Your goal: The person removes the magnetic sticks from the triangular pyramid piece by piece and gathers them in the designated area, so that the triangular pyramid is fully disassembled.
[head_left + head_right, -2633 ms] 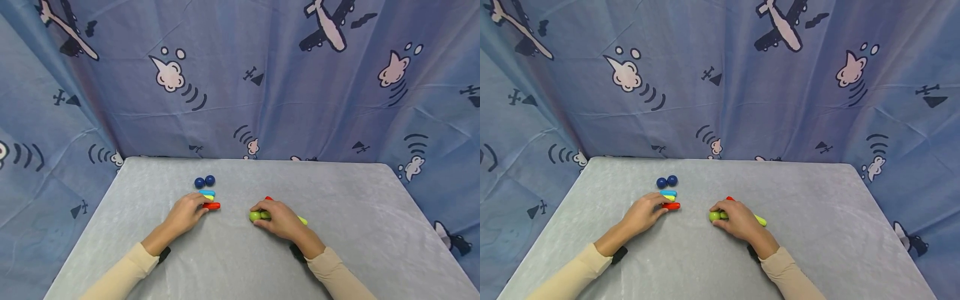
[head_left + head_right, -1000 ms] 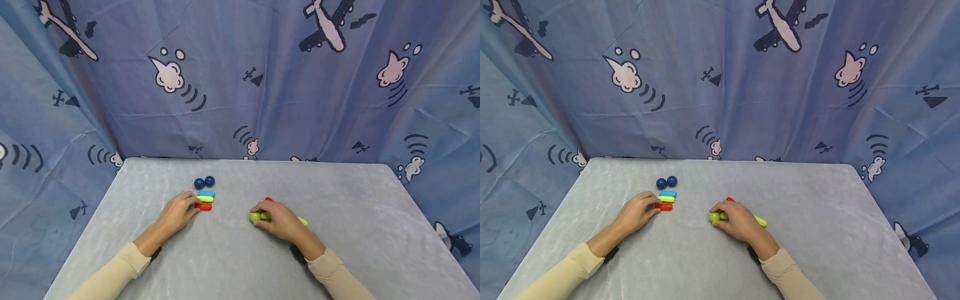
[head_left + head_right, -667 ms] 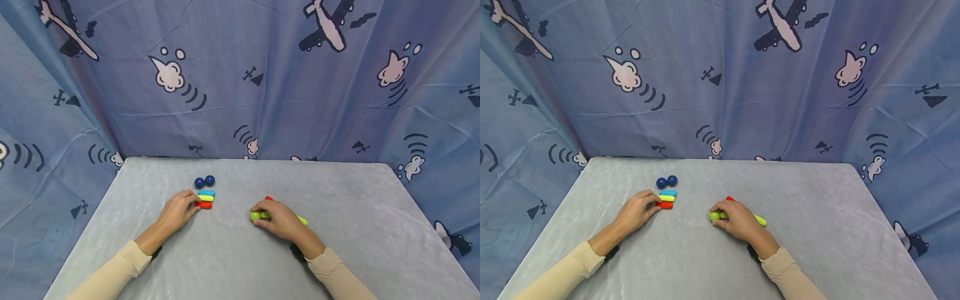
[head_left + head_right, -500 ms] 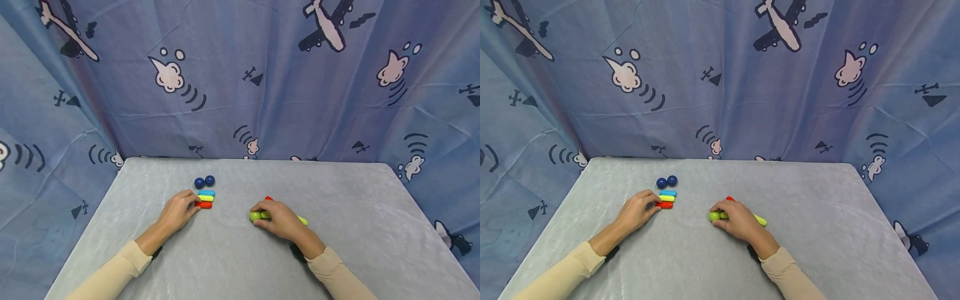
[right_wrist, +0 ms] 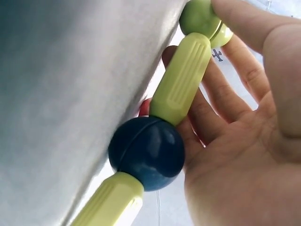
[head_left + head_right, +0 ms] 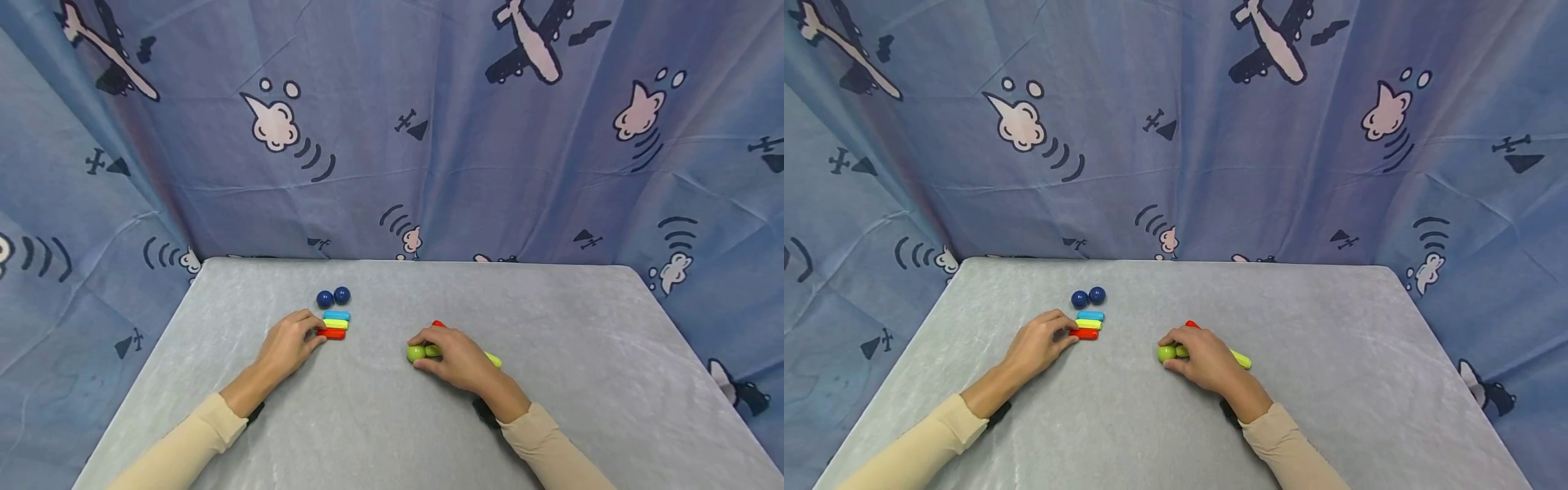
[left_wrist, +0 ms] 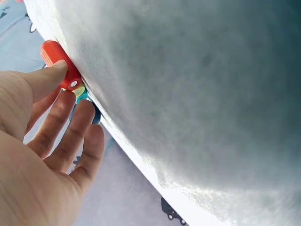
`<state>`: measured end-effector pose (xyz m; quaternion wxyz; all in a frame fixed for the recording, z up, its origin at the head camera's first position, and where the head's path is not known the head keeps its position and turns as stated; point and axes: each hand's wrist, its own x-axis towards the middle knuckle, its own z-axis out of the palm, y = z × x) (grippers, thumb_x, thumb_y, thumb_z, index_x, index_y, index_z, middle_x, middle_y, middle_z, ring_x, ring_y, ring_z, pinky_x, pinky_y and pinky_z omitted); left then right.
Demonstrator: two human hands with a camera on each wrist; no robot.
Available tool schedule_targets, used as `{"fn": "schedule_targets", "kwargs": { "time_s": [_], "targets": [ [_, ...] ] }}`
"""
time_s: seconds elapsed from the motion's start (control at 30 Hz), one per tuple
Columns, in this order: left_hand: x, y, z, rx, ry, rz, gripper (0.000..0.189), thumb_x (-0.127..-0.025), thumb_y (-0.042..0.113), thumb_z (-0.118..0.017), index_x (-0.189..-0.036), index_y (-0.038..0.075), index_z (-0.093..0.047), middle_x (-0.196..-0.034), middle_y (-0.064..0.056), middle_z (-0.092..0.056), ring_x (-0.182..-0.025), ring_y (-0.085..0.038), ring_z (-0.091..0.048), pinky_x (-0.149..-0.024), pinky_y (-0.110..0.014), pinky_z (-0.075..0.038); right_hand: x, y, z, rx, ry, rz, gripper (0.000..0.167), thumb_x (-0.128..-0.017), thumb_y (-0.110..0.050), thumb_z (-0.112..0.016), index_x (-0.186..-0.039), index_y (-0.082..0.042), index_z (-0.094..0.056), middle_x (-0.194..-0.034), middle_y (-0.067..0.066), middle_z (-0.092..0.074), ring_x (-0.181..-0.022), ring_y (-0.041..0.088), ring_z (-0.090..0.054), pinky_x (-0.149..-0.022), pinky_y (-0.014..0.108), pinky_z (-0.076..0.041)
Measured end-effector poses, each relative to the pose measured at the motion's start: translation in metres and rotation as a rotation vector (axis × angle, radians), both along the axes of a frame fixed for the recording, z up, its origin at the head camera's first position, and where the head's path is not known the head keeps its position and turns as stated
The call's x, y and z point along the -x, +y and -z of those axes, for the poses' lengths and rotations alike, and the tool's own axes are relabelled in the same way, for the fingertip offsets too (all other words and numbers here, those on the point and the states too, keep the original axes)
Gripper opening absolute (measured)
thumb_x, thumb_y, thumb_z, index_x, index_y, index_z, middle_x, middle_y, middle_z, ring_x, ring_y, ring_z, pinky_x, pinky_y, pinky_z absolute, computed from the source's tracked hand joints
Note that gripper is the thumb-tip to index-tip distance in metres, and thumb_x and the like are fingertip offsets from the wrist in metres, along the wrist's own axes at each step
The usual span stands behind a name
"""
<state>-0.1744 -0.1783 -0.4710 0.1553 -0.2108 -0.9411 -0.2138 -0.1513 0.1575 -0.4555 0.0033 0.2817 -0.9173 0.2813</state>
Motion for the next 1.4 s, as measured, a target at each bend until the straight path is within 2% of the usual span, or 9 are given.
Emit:
{"fn": "schedule_targets", "kwargs": {
  "time_s": [0.43, 1.4],
  "targets": [
    [0.0, 0.0014, 0.0009, -0.015, -0.033, -0.007, 0.016, -0.08, 0.01, -0.082, -0.094, 0.012, -0.076, -0.089, 0.002, -0.067, -0.072, -0.008, -0.051, -0.064, -0.025, -0.046, -0.0001, 0.0007, 0.0011, 0.0, 0.0, 0.002, 0.032, -0.082, -0.025, -0.082, -0.111, -0.023, -0.07, -0.106, -0.01, -0.071, -0.092, 0.007, -0.063, -0.083, 0.031, -0.053],
    [-0.0009, 0.0017, 0.0015, -0.02, -0.028, -0.024, 0.014, -0.081, 0.01, -0.081, -0.095, 0.013, -0.076, -0.09, 0.003, -0.066, -0.072, -0.008, -0.053, -0.063, -0.024, -0.047, 0.0009, -0.0003, 0.0005, 0.003, -0.031, 0.006, 0.031, -0.083, -0.026, -0.081, -0.112, -0.023, -0.07, -0.107, -0.009, -0.071, -0.091, 0.007, -0.062, -0.083, 0.03, -0.052]
  ]
}}
